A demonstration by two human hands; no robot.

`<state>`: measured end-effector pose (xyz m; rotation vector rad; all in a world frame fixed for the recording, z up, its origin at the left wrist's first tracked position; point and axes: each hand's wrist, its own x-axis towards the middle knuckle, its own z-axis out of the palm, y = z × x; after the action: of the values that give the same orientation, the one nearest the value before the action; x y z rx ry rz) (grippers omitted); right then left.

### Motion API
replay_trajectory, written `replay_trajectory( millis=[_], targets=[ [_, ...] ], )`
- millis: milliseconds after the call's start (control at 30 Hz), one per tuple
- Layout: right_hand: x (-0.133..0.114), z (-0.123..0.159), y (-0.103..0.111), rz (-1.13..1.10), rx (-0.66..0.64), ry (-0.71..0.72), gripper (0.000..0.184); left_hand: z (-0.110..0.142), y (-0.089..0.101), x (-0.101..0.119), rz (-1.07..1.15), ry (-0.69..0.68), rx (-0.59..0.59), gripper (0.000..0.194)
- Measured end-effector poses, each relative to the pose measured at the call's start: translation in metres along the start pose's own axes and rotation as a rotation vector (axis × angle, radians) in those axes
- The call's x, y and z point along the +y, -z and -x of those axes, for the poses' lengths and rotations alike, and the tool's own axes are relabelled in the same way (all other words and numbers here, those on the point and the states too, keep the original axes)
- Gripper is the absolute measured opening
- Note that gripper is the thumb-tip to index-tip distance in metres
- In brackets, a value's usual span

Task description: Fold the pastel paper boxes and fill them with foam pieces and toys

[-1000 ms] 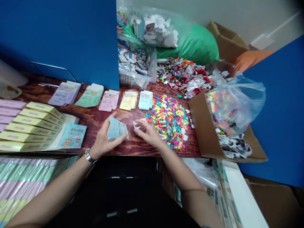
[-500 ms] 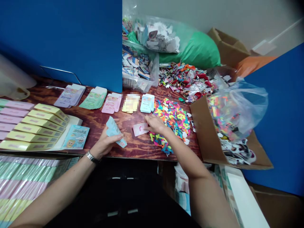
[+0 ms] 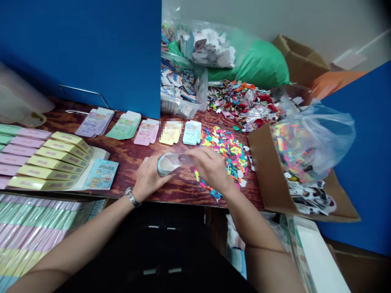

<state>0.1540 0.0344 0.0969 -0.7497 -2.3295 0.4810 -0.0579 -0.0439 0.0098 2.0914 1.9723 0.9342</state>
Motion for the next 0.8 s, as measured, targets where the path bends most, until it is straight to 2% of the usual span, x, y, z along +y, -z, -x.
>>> replay_trajectory(
  millis=[133, 267, 400, 533, 667, 800],
  targets=[
    [0.003, -0.002, -0.014, 0.01, -0.083, 0.095, 0.031, -0.001, 0.001, -0.002, -0.075, 0.014, 0.034, 0.066],
    [0.01, -0.002, -0.009, 0.035, -0.093, 0.049, 0.032, -0.005, 0.005, -0.008, -0.089, 0.008, 0.034, 0.069],
    [0.013, -0.005, -0.004, 0.101, -0.11, 0.069, 0.033, -0.007, 0.007, -0.005, -0.164, -0.076, 0.032, 0.064],
    [0.009, -0.004, -0.022, 0.098, -0.1, 0.112, 0.029, -0.007, 0.004, 0.005, -0.218, -0.159, 0.045, 0.057],
    [0.001, 0.002, -0.041, 0.079, -0.088, 0.082, 0.032, -0.007, 0.002, 0.01, -0.212, -0.232, 0.03, 0.052],
    [0.003, 0.01, -0.043, 0.094, -0.033, -0.084, 0.032, -0.006, 0.002, 0.009, -0.178, -0.249, 0.027, 0.058]
  ],
)
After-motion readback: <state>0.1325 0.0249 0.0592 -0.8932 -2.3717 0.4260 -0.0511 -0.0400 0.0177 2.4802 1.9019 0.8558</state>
